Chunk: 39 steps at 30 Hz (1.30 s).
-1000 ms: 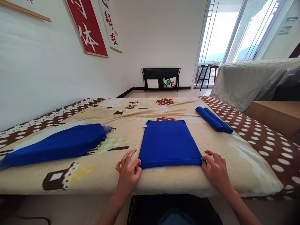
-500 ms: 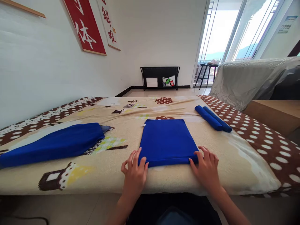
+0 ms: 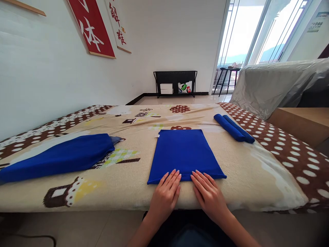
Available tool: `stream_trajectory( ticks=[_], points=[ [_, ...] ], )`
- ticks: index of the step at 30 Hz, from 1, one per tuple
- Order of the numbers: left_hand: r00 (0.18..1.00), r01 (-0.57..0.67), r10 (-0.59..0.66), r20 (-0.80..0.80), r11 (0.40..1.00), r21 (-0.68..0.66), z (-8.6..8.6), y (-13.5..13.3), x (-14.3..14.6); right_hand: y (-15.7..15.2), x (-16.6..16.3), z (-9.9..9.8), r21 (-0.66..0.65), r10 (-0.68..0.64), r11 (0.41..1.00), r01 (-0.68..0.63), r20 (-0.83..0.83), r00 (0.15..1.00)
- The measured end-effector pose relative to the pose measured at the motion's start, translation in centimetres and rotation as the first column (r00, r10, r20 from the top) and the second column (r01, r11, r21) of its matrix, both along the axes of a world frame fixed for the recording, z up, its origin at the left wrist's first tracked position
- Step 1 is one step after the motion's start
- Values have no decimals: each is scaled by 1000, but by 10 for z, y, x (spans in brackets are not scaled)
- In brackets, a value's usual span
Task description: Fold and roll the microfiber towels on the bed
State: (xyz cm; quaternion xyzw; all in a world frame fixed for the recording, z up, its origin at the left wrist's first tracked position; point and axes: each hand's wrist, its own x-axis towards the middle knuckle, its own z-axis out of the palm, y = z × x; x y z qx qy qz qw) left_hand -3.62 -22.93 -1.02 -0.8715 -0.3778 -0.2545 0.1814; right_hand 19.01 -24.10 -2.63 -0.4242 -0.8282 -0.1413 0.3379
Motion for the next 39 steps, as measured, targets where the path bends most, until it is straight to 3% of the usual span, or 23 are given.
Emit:
stream_trajectory(
  ticks=[3, 7, 14, 23, 29, 33, 39],
  points=[
    [997, -32, 28, -71, 998, -55, 4, 0, -27, -2, 34, -4, -2, -76, 997, 76, 38, 996],
    [998, -53, 52, -35, 998, -40, 2, 4, -68, -5, 75, -13, 16, -152, 988, 152, 61, 986],
    [990, -26, 46, 135, 989, -148, -4, 11, -115, -5, 101, -15, -88, -213, 973, 214, 23, 977],
    [929, -126, 209, 304, 954, -272, 0, 6, -103, 10, 111, -16, -122, -221, 971, 207, -115, 968],
    [897, -171, 231, 376, 968, -186, 2, 2, -90, 8, 106, -23, -61, -239, 971, 233, -138, 961],
    [889, -160, 226, 399, 968, -193, 5, 0, -89, 7, 106, -18, -94, -229, 971, 219, -120, 966],
    [939, -178, 200, 280, 979, -103, 5, -7, -96, 1, 116, -5, -175, -170, 971, 163, -26, 985]
  ],
)
